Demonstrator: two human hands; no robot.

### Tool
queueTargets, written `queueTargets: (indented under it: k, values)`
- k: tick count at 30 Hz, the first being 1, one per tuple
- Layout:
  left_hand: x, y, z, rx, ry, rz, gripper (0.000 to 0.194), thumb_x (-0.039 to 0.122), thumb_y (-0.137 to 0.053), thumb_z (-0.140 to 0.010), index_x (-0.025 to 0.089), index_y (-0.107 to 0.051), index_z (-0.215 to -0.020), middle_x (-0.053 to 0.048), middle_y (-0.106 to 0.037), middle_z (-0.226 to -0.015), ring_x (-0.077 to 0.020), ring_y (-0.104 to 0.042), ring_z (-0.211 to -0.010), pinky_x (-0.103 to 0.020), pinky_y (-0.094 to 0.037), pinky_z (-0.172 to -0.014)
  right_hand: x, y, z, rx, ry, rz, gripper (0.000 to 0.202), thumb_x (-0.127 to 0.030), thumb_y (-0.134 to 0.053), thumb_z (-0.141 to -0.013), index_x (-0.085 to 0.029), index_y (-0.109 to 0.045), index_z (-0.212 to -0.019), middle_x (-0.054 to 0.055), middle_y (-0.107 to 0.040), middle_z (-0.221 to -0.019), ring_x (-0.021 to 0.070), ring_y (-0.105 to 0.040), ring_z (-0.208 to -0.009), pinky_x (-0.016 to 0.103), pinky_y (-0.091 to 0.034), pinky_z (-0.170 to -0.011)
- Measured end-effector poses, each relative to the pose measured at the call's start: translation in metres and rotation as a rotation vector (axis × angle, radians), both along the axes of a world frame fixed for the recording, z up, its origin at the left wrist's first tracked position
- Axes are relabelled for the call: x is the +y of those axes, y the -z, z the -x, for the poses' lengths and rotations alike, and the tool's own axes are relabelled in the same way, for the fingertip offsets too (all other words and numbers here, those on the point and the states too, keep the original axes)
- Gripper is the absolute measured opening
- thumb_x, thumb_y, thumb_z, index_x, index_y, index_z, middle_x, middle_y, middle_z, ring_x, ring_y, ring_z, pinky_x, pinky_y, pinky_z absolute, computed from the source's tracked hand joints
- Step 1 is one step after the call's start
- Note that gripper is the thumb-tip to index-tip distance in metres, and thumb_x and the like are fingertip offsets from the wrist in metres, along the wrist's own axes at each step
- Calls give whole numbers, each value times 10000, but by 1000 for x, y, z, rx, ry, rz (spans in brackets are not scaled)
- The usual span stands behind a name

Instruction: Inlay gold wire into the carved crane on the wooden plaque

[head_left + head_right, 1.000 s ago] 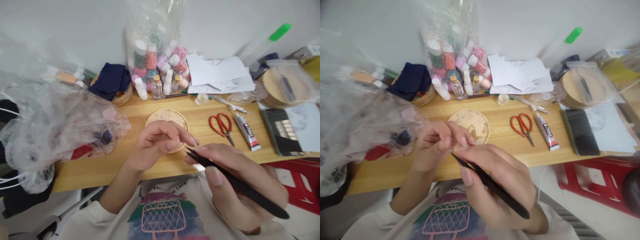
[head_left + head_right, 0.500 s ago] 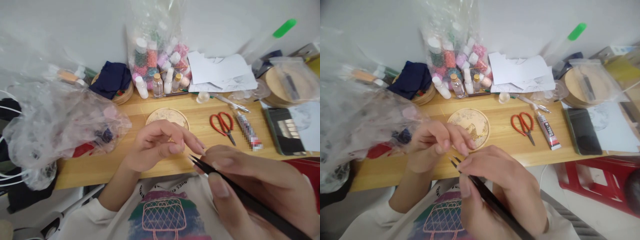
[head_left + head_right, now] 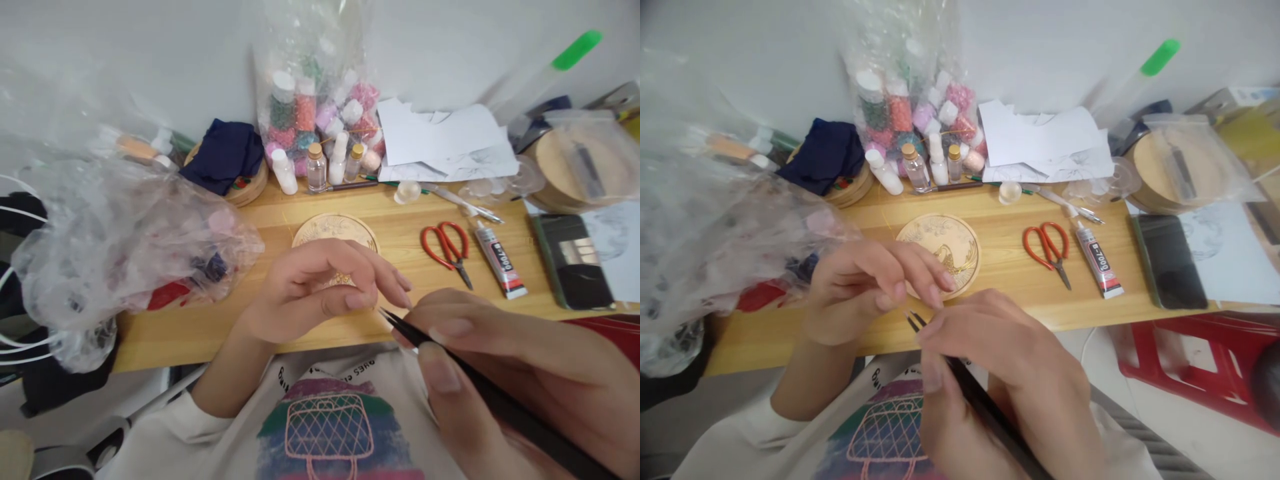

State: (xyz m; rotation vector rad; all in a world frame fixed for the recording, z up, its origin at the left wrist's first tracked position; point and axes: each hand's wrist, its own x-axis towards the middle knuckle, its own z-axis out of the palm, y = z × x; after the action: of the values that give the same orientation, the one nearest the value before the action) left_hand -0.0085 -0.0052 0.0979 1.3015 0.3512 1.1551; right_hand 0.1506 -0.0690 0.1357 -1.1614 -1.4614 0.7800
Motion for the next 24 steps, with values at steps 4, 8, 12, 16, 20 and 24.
queueTargets:
  k: [4, 8, 12, 16, 20, 24]
  values:
    - [0, -2, 1, 66, 2, -42, 113, 200, -572, -955, 215, -681, -930, -42, -755, -945, -210, -704, -991, -380, -537, -923, 11, -10, -7, -54, -52, 7, 194, -74, -587, -724, -245, -604, -814, -31, -726, -722, 118, -680, -568, 189, -608, -582]
    - [0, -2, 0, 81, 2, -60, 109, 213, -567, -962, 223, -671, -932, -39, -749, -957, -202, -700, -996, -377, -535, -931, 21, -18, -12, -168, -240, 44, 250, -43, -622, -654, -254, -610, -788, -47, -734, -670, 150, -680, -494, 192, -572, -440]
    - [0, -2, -1, 97, 0, -56, 104, 211, -570, -960, 232, -666, -925, -42, -748, -957, -205, -698, -982, -387, -544, -909, 15, -16, -11, -133, -85, 21, 144, -115, -585, -738, -257, -581, -763, -23, -719, -669, 150, -667, -490, 203, -540, -384]
    - [0, -2, -1, 90, 18, -62, 102, 223, -567, -963, 228, -664, -933, -39, -744, -968, -206, -699, -989, -387, -540, -917, 15, -18, -16, -194, -184, 7, 207, -71, -628, -709, -264, -607, -780, -50, -733, -685, 135, -687, -527, 179, -593, -492]
    - [1, -1, -1, 92, 20, -70, 105, 225, -560, -968, 219, -656, -926, -31, -740, -965, -201, -701, -993, -379, -538, -919, 21, -20, -26, -204, -250, 13, 247, -44, -643, -691, -258, -609, -809, -57, -753, -733, 121, -700, -550, 154, -608, -550]
    - [1, 0, -2, 97, 6, -46, 101, 254, -581, -959, 235, -666, -910, -31, -747, -950, -202, -708, -973, -379, -545, -909, 21, -18, -27, -213, -249, -11, 243, -50, -637, -686, -258, -613, -810, -65, -750, -714, 117, -700, -549, 153, -612, -574]
